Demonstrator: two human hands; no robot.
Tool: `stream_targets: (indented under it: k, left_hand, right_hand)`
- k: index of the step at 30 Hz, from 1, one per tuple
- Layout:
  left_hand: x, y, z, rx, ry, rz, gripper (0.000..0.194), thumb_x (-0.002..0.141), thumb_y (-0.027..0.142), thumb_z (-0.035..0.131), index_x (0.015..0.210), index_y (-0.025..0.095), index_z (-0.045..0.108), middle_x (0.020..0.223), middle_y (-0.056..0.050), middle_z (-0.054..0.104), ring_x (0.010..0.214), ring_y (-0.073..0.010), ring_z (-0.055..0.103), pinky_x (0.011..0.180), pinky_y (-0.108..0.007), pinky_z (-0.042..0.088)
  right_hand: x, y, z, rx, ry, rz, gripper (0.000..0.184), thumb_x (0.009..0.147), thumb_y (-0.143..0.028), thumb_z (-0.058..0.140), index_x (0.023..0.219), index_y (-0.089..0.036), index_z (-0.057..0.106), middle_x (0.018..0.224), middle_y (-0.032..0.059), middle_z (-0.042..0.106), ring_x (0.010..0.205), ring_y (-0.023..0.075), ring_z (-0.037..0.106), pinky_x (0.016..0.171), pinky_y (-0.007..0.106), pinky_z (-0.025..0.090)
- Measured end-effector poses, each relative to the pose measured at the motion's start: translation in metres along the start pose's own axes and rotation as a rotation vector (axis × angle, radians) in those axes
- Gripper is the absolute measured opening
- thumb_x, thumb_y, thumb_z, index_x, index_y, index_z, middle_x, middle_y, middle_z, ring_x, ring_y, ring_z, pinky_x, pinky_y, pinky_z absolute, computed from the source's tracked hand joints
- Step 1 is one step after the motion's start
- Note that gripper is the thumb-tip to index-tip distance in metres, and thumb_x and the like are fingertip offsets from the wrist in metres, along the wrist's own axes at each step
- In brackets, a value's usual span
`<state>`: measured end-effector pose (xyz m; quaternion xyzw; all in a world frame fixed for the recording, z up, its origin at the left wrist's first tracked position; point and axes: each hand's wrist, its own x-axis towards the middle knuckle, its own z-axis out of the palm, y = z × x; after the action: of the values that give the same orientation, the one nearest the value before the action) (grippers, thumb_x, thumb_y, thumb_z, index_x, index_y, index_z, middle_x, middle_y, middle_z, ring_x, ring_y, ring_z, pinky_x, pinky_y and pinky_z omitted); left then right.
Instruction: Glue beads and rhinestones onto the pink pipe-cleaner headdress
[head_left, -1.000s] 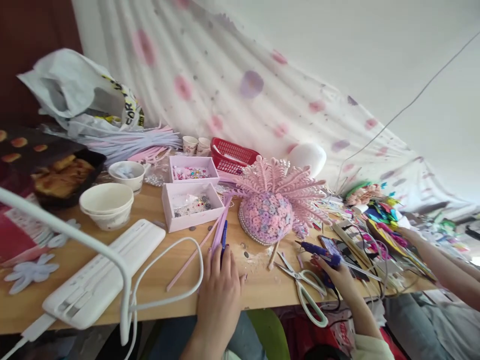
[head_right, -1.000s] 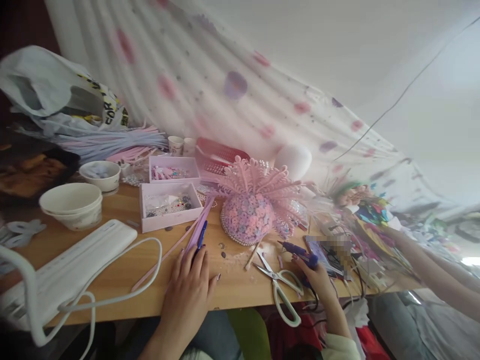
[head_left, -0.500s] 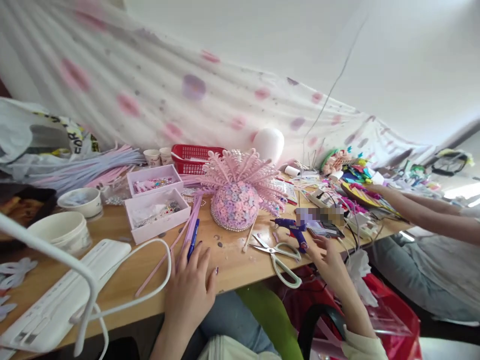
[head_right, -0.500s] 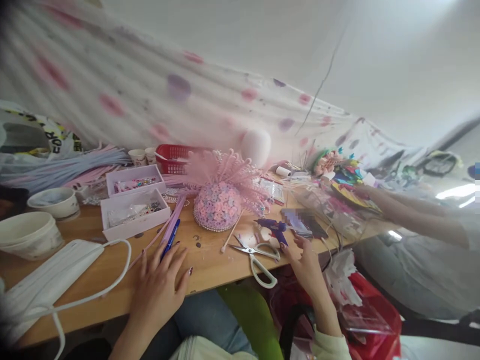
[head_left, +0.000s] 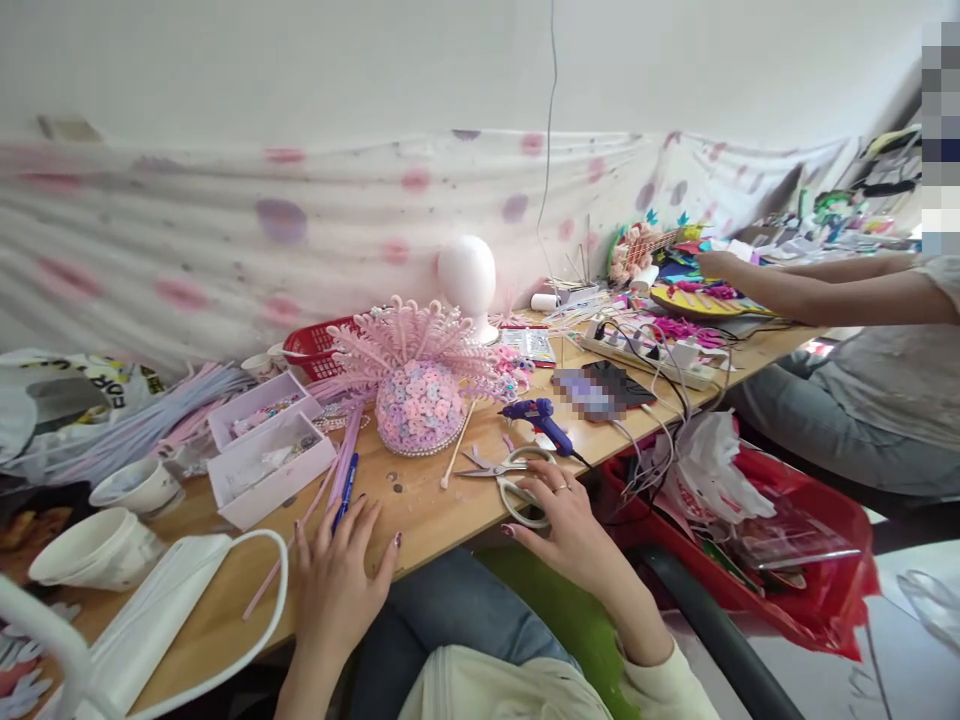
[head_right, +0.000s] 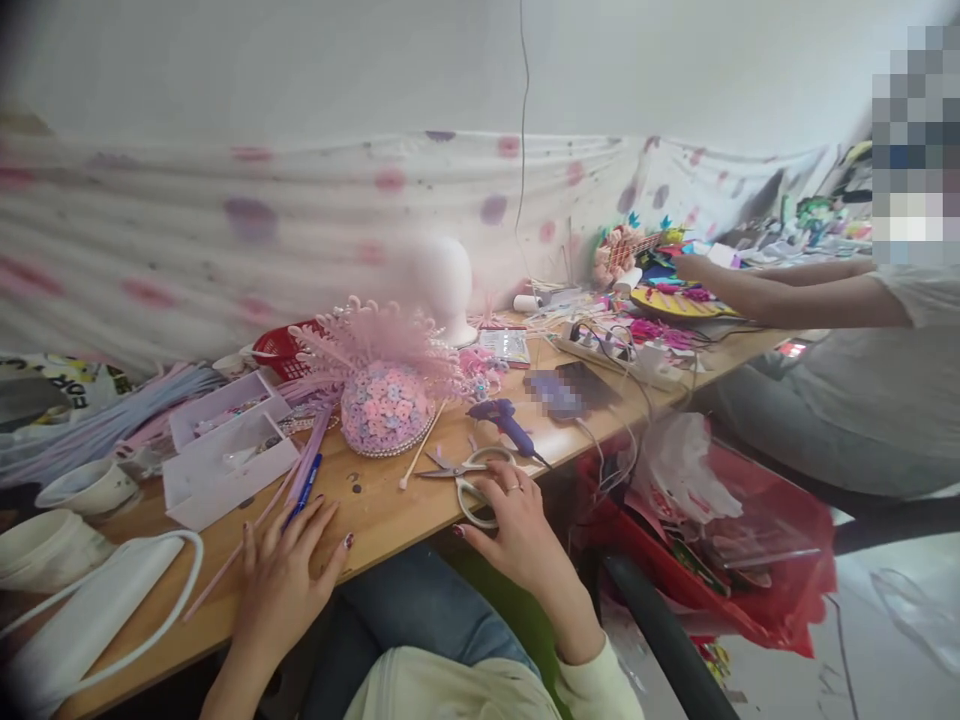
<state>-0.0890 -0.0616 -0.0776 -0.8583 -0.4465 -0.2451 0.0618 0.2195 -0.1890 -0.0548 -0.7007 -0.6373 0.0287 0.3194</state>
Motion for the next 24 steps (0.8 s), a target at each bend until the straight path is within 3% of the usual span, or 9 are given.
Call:
stream_targets:
  k: [4, 8, 11, 16, 20, 24]
  left_hand:
    - [0.002, 0.002, 0.000, 0.008, 0.020, 0.032, 0.043, 0.098, 0.040, 0.052, 0.132, 0.020, 0.070, 0.138, -0.016, 0.070, 0.134, -0.0433, 0.055, 0.122, -0.077, 0.022]
    - [0.004, 0.006, -0.002, 0.000, 0.060, 0.023, 0.040, 0.099, 0.037, 0.049, 0.126, 0.022, 0.074, 0.132, -0.016, 0.073, 0.133, -0.0425, 0.056, 0.120, -0.076, 0.028]
    - [0.003, 0.007, -0.003, -0.011, 0.079, 0.041, 0.037, 0.097, 0.033, 0.052, 0.124, 0.029, 0.077, 0.135, -0.012, 0.073, 0.134, -0.0419, 0.056, 0.120, -0.076, 0.027]
    - [0.009, 0.015, -0.004, -0.142, 0.137, 0.038, 0.036, 0.096, 0.028, 0.051, 0.121, 0.029, 0.076, 0.133, -0.012, 0.073, 0.133, -0.0405, 0.057, 0.120, -0.076, 0.029]
    - [0.029, 0.042, 0.004, -0.329, 0.091, 0.094, 0.037, 0.098, 0.024, 0.047, 0.123, 0.025, 0.073, 0.122, -0.011, 0.077, 0.119, -0.0312, 0.068, 0.113, -0.060, 0.048]
    - [0.050, 0.084, 0.018, -0.359, 0.014, 0.186, 0.038, 0.098, 0.023, 0.049, 0.129, 0.019, 0.069, 0.131, -0.013, 0.074, 0.125, -0.0291, 0.067, 0.113, -0.055, 0.051]
  right_hand:
    - [0.002, 0.002, -0.004, -0.061, -0.058, 0.008, 0.027, 0.090, -0.039, 0.073, 0.110, -0.025, 0.063, 0.152, 0.0143, 0.051, 0.148, 0.0371, 0.039, 0.115, 0.061, 0.035]
    - [0.006, -0.001, -0.007, -0.104, -0.028, 0.008, 0.027, 0.083, -0.035, 0.075, 0.100, -0.024, 0.057, 0.125, 0.0109, 0.065, 0.120, 0.0322, 0.060, 0.105, 0.054, 0.044]
    - [0.005, -0.004, -0.007, -0.039, 0.017, 0.010, 0.027, 0.079, -0.028, 0.074, 0.097, -0.024, 0.053, 0.106, 0.0068, 0.064, 0.104, 0.0280, 0.061, 0.097, 0.047, 0.049]
    - [-0.012, -0.007, -0.008, 0.157, 0.129, 0.052, 0.023, 0.080, -0.028, 0.067, 0.095, -0.024, 0.051, 0.100, 0.0058, 0.060, 0.097, 0.0261, 0.059, 0.089, 0.044, 0.052]
    - [-0.032, -0.003, -0.012, 0.273, 0.268, 0.186, 0.026, 0.083, -0.037, 0.065, 0.103, -0.023, 0.055, 0.101, 0.0073, 0.060, 0.094, 0.0265, 0.059, 0.083, 0.044, 0.054]
    - [-0.041, -0.003, -0.019, 0.293, 0.387, 0.299, 0.036, 0.084, -0.046, 0.070, 0.108, -0.023, 0.056, 0.106, 0.0101, 0.060, 0.099, 0.0293, 0.060, 0.087, 0.048, 0.054]
